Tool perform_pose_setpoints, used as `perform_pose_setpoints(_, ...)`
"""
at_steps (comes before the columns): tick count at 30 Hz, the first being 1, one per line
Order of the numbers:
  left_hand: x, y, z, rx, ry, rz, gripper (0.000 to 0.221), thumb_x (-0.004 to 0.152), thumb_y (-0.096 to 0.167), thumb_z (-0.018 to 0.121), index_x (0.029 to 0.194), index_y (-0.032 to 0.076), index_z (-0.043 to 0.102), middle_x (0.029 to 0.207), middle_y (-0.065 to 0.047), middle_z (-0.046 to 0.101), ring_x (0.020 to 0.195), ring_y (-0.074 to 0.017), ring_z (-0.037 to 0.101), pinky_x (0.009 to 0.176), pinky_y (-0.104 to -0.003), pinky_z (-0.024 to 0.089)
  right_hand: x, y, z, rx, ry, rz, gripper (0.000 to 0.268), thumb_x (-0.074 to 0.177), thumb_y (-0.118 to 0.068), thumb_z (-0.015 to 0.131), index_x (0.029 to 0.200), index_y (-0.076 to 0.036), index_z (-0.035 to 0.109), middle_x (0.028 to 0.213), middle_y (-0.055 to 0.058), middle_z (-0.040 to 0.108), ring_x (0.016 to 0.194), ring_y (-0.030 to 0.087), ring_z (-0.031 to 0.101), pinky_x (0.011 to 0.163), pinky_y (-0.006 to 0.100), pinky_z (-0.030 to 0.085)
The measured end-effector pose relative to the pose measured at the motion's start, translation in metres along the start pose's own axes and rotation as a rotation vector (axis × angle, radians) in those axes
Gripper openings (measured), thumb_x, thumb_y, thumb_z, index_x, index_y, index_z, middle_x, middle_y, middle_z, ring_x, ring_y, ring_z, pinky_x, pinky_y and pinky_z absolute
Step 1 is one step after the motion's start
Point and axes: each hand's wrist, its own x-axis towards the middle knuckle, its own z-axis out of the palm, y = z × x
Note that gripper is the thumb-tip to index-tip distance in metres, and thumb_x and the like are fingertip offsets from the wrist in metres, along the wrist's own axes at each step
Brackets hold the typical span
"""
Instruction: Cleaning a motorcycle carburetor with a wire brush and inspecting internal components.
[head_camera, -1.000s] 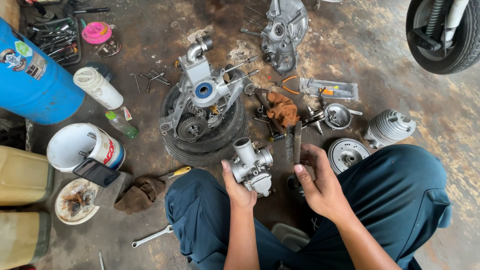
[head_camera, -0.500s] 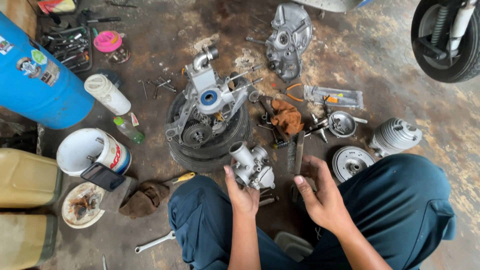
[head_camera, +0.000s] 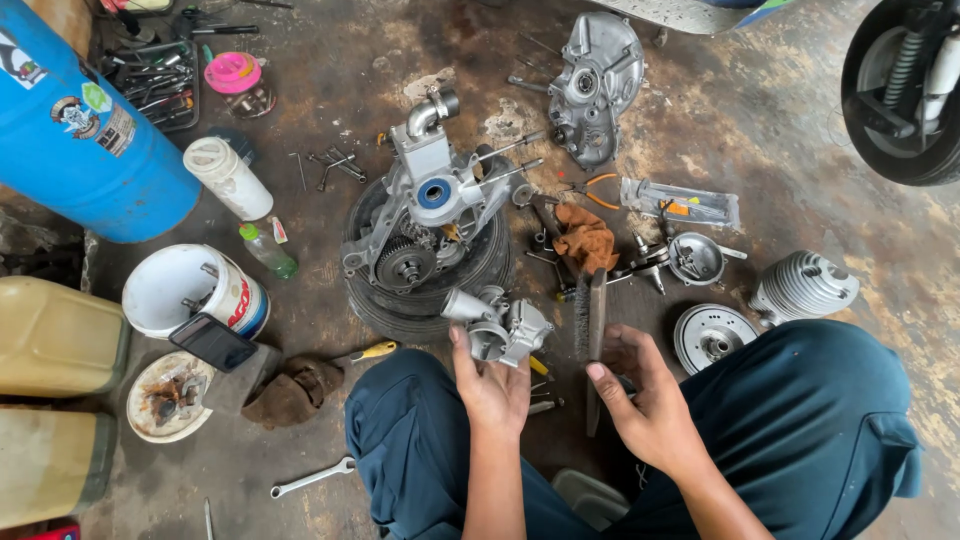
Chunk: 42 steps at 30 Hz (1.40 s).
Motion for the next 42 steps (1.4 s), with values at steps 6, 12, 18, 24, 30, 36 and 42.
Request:
perform_pose_setpoints(6,-0.004,0.009,0.004,0.064,-0.035,0.062,0.058,0.100,0.051,0.058,0.142,0.011,0.049,0.138,-0.007,0.055,0.129,-0.0262,0.054,0.113,-0.048,0.042,0.002,-0.004,0.010,0.082,-0.041,-0.062,0.048,0.092,-0.008,0.067,0.135,0.001,0.049,0.118,0.012,0.072,0.113,0.019,0.069,0.096,0.032,0.055)
perform_pose_setpoints(12,-0.011,0.027,0.016,0.160,0.179,0.082,0.059,0.093,0.056,0.052,0.139,0.019,0.050,0.136,-0.004,0.059,0.127,-0.0245,0.057,0.108,-0.045,0.045,0.012,-0.004,0.025,0.224,-0.068,-0.106,0.050,0.094,-0.003,0.065,0.140,0.001,0.045,0.125,0.012,0.067,0.119,0.018,0.064,0.100,0.032,0.051)
perform_pose_setpoints(18,-0.022,0.046,-0.007,0.006,-0.022,0.176,0.055,0.104,0.049,0.052,0.133,0.003,0.051,0.127,-0.014,0.062,0.114,-0.0328,0.065,0.094,-0.050,0.055,0.030,0.003,0.050,0.356,-0.115,-0.141,0.047,0.096,-0.002,0.063,0.138,0.001,0.042,0.125,0.012,0.062,0.118,0.018,0.062,0.097,0.032,0.052)
perform_pose_setpoints(24,-0.024,0.051,-0.005,0.269,0.135,0.226,0.058,0.102,0.051,0.047,0.138,0.006,0.051,0.132,-0.012,0.062,0.116,-0.0280,0.063,0.094,-0.045,0.054,0.034,0.001,0.061,0.297,-0.179,-0.110,0.048,0.094,-0.006,0.066,0.135,0.000,0.041,0.120,0.012,0.064,0.112,0.016,0.064,0.094,0.032,0.055)
perform_pose_setpoints(30,-0.020,0.046,0.004,0.114,-0.041,0.192,0.055,0.104,0.049,0.044,0.136,0.003,0.048,0.129,-0.013,0.063,0.113,-0.0288,0.064,0.092,-0.046,0.056,0.031,0.012,0.058,0.406,-0.257,-0.078,0.046,0.095,-0.006,0.065,0.135,0.001,0.043,0.120,0.013,0.065,0.109,0.017,0.067,0.092,0.032,0.056)
perform_pose_setpoints(36,-0.016,0.040,-0.003,0.220,0.087,0.163,0.052,0.105,0.041,0.044,0.138,0.001,0.048,0.129,-0.014,0.065,0.115,-0.0270,0.065,0.093,-0.043,0.056,0.035,0.010,0.051,0.417,-0.251,-0.053,0.045,0.095,-0.005,0.063,0.135,0.000,0.043,0.120,0.012,0.065,0.108,0.018,0.068,0.093,0.033,0.056)
perform_pose_setpoints(42,-0.012,0.040,-0.010,0.314,0.259,0.257,0.050,0.100,0.038,0.052,0.136,0.003,0.046,0.128,-0.012,0.064,0.112,-0.0249,0.068,0.092,-0.044,0.059,0.035,0.014,0.050,0.400,-0.208,-0.116,0.043,0.096,-0.004,0.063,0.134,0.001,0.043,0.122,0.013,0.065,0.113,0.016,0.064,0.095,0.032,0.055)
